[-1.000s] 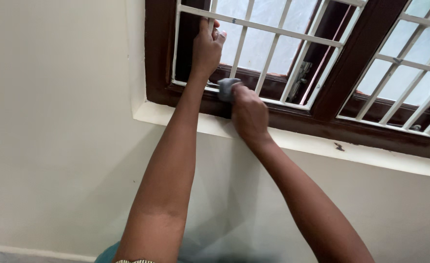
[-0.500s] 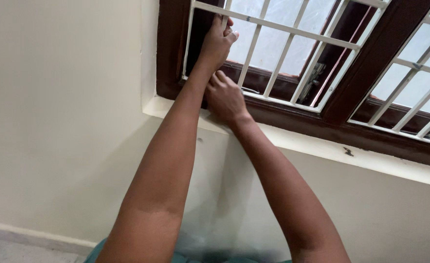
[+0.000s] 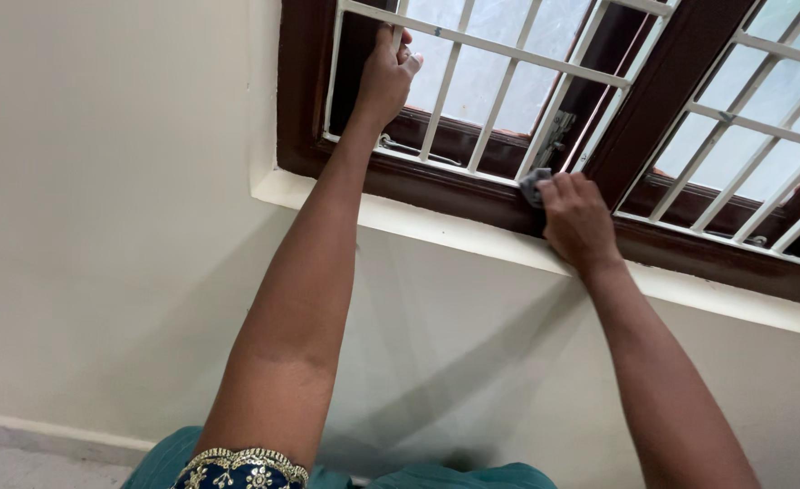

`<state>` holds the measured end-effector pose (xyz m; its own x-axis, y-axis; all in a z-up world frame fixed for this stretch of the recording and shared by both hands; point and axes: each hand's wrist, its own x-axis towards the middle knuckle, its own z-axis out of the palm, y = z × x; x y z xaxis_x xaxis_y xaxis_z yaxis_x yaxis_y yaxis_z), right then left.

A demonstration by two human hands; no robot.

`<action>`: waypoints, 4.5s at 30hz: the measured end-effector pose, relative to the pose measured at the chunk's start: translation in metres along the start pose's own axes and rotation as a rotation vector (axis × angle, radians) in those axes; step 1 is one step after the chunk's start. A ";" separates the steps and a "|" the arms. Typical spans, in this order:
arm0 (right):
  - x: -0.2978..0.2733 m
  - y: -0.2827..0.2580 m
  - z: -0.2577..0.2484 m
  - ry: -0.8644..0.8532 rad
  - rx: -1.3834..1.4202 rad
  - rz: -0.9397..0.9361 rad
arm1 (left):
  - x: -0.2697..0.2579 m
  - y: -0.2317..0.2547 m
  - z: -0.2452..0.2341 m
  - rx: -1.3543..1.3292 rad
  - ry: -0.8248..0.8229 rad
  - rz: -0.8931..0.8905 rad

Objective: The person cleans a window frame and the glass using a cloth, reaching between the metal bars to wipe different parts of the frame and the sill.

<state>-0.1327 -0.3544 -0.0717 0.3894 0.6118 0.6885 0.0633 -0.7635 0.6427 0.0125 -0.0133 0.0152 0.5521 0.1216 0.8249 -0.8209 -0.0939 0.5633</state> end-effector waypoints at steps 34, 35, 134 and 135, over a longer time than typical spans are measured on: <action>0.014 -0.026 -0.030 0.105 0.231 0.283 | -0.007 0.000 -0.001 0.007 0.003 0.015; 0.020 -0.024 -0.031 0.052 0.553 0.371 | -0.008 0.002 0.000 0.014 -0.001 0.031; 0.078 -0.026 0.055 0.525 1.083 0.743 | -0.157 0.108 -0.128 -0.357 0.334 -0.194; 0.077 -0.024 0.057 0.441 1.128 0.705 | -0.161 0.104 -0.123 -0.065 0.380 0.008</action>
<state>-0.0522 -0.3004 -0.0535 0.3444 -0.1117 0.9321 0.7549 -0.5573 -0.3457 -0.1802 0.0786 -0.0649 0.4622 0.4799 0.7457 -0.8391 -0.0353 0.5429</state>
